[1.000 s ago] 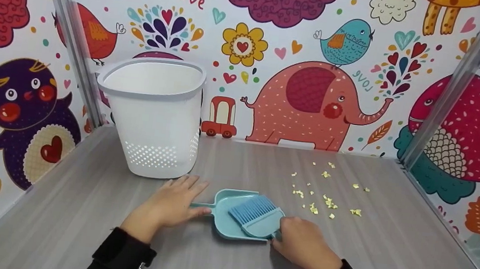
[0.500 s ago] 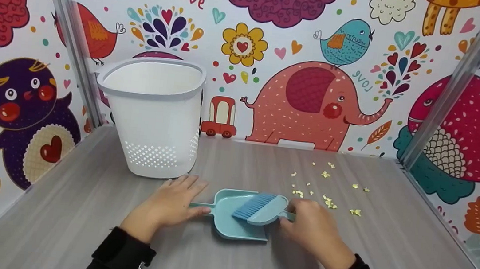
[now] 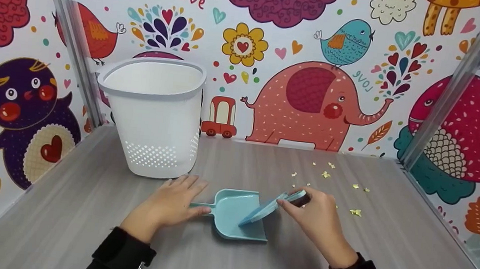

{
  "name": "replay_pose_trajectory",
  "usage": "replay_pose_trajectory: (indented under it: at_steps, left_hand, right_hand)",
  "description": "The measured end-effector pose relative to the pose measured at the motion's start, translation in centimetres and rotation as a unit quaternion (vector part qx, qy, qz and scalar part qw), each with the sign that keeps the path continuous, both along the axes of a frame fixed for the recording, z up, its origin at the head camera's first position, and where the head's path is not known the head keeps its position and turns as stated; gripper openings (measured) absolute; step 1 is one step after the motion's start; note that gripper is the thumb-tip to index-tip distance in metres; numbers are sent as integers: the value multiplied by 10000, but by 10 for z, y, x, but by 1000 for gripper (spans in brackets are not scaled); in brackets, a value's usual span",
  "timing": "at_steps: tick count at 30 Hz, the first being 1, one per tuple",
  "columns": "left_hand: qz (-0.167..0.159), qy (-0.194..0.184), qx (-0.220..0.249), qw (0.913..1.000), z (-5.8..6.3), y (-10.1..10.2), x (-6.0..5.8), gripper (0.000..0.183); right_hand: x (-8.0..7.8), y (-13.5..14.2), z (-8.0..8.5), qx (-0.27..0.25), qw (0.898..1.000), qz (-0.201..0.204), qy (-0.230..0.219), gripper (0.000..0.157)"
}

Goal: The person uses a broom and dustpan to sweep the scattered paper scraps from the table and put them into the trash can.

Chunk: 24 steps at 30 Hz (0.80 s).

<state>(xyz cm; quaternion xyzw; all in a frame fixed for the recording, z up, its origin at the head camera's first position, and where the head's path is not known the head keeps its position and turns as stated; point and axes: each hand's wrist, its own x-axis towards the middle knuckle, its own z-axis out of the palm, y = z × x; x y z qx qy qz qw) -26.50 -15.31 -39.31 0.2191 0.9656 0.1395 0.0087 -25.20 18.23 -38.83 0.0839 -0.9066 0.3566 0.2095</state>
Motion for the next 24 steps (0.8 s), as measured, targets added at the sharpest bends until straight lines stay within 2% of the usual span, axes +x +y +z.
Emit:
replay_pose_trajectory:
  at_steps: [10,16,19,24]
  left_hand:
    - [12,12,-51,10000,-3,0,-3,74]
    - [7,44,-110,9999,-4,0,-4,74]
    - [23,15,-124,9999,-4,0,-4,74]
    - [43,-14,-107,9999,-5,0,-4,74]
  right_hand:
    - [0,-1,-2,-173,9993,88,328,18]
    - [1,7,10,-117,9974,113,699,16]
    - [3,14,20,-15,9986,119,519,16]
    - [2,27,35,69,9993,330,-178,14]
